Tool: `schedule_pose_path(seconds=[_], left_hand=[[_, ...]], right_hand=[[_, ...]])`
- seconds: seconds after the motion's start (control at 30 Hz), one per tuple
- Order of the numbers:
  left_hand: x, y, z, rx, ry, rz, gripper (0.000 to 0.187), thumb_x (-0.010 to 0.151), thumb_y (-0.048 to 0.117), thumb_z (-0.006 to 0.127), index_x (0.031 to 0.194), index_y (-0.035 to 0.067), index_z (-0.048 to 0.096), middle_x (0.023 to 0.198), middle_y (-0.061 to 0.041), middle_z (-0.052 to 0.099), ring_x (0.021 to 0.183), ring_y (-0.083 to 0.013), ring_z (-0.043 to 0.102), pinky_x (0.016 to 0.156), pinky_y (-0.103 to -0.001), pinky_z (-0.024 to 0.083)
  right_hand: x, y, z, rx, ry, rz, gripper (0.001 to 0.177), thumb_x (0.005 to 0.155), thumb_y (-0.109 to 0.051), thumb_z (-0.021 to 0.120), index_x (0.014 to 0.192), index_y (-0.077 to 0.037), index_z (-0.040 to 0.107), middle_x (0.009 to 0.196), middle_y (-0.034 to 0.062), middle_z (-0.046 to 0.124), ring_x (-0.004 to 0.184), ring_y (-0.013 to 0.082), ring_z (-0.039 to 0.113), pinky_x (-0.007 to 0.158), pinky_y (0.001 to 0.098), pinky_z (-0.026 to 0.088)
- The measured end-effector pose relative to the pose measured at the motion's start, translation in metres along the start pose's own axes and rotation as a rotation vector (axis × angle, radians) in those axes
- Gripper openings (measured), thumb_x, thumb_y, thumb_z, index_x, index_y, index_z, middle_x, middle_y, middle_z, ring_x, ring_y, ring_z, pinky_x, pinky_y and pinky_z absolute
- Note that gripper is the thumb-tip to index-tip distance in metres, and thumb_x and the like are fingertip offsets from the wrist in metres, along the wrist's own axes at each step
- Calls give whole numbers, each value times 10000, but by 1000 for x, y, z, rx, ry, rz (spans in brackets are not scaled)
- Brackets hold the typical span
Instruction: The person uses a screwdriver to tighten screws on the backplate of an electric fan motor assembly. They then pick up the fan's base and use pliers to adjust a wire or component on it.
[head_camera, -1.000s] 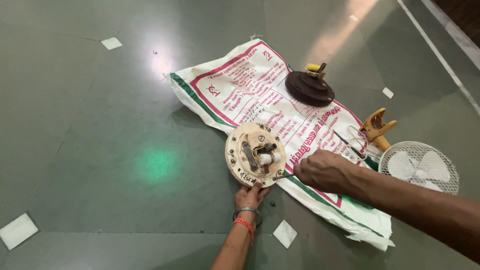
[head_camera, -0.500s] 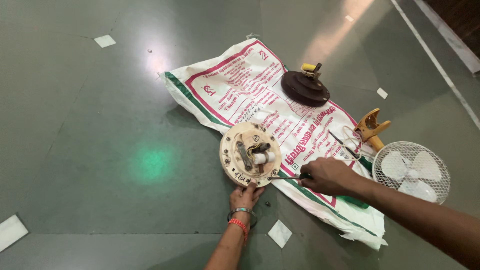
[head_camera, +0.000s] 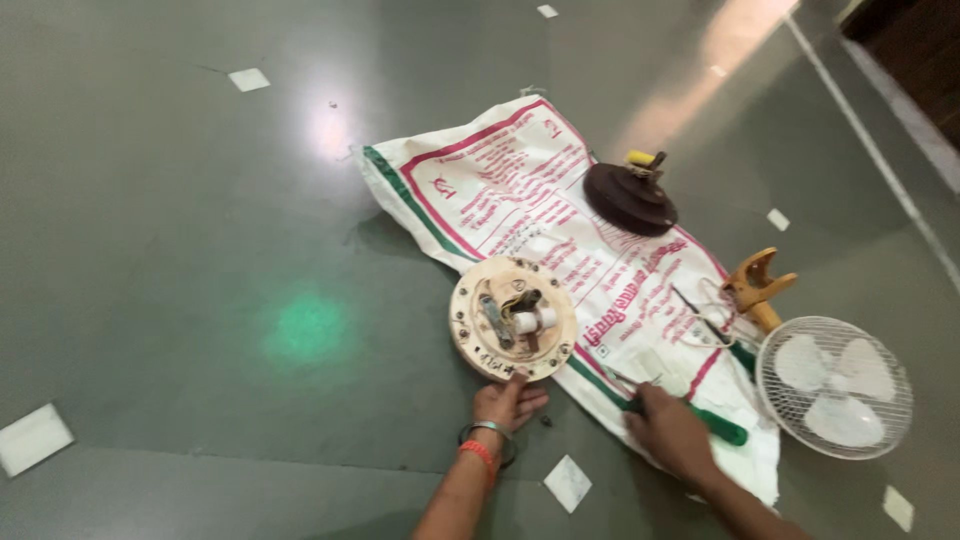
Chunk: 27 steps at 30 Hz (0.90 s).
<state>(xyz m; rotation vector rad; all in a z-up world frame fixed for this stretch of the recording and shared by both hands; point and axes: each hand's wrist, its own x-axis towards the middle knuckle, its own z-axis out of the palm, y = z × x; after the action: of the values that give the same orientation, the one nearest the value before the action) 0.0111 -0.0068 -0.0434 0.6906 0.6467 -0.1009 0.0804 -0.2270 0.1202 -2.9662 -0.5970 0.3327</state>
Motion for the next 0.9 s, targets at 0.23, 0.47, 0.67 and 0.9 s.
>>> schedule_pose_path(seconds=[0.23, 0.47, 0.67, 0.9], left_hand=[[-13, 9, 2, -44, 32, 27, 506, 933, 535, 604, 1177, 93, 602, 927, -153, 797, 756, -235, 779, 618, -298, 543], [-6, 1, -3, -37, 55, 50, 476, 946, 487, 643, 1139, 52, 620, 766, -123, 755, 548, -185, 696, 500, -285, 530], [3, -10, -8, -80, 8, 78, 456, 954, 452, 692, 1115, 33, 615, 735, -107, 739, 516, -161, 661, 505, -286, 552], [3, -2, -3, -41, 49, 6, 444, 937, 469, 675, 1121, 70, 615, 745, -126, 747, 517, -193, 684, 491, -301, 529]], right_hand=[[-31, -77, 20, 142, 525, -411, 365, 817, -182, 715, 1157, -76, 632, 1144, 143, 612, 1028, 351, 640, 820, 436, 553], [-34, -111, 45, 115, 185, -395, 296, 806, -90, 691, 1101, -79, 682, 1057, 132, 627, 970, 342, 655, 786, 440, 546], [-28, -102, 56, 210, 205, -292, 191, 788, -65, 702, 976, -78, 731, 965, 138, 681, 901, 354, 679, 772, 443, 543], [-15, -101, 38, 631, 218, 139, 188, 844, -177, 774, 987, -55, 774, 873, 126, 814, 803, 204, 794, 746, 319, 600]])
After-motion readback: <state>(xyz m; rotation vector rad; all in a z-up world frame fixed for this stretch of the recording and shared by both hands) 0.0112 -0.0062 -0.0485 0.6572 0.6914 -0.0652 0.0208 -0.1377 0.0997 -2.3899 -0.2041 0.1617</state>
